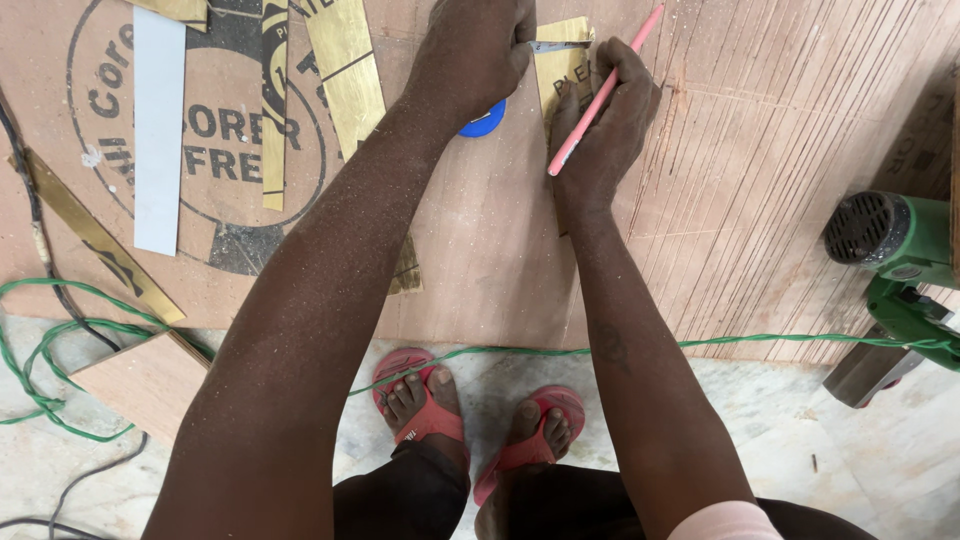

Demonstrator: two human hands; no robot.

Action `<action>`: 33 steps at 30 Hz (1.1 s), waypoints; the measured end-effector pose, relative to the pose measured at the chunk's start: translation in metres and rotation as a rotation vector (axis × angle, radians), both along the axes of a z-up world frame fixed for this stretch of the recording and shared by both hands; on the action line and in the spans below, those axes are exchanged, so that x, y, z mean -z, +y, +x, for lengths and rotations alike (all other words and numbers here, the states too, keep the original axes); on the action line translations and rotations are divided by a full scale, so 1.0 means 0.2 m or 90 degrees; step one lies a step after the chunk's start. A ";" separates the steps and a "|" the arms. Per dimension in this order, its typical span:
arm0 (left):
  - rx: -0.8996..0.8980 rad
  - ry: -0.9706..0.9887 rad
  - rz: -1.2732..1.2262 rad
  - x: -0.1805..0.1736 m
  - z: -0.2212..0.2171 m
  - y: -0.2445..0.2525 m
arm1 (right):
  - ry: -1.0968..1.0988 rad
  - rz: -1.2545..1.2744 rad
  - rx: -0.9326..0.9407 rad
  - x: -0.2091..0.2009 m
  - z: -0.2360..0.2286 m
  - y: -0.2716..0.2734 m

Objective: The person marks a line on a wooden plank using a ruler and a pink pencil. They then use a green circular saw to cut the plank along the marked line. After the cut, the person measures and marks another piece of wood with a tape measure and pencil.

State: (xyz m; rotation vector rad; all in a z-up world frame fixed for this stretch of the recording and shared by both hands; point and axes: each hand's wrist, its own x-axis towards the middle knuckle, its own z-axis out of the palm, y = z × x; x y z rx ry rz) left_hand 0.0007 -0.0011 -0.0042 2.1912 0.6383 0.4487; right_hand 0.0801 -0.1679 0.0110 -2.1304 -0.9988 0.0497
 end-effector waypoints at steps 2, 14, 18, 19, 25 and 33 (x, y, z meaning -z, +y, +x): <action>-0.001 0.003 -0.033 0.01 0.00 0.00 | 0.005 0.002 -0.002 0.00 0.00 0.00; -0.002 0.010 -0.086 -0.01 0.01 0.02 | 0.004 -0.011 -0.006 -0.01 0.00 0.01; -0.002 0.022 -0.057 -0.01 0.02 0.03 | 0.007 -0.029 0.002 -0.05 -0.02 0.02; -0.001 0.024 -0.052 -0.01 0.03 0.03 | 0.008 -0.033 0.005 -0.06 -0.03 0.02; -0.011 0.002 -0.040 0.03 0.03 0.03 | 0.010 -0.034 0.022 -0.04 -0.04 0.02; 0.009 0.013 -0.077 0.04 0.02 0.04 | 0.023 -0.004 0.018 -0.02 -0.04 0.01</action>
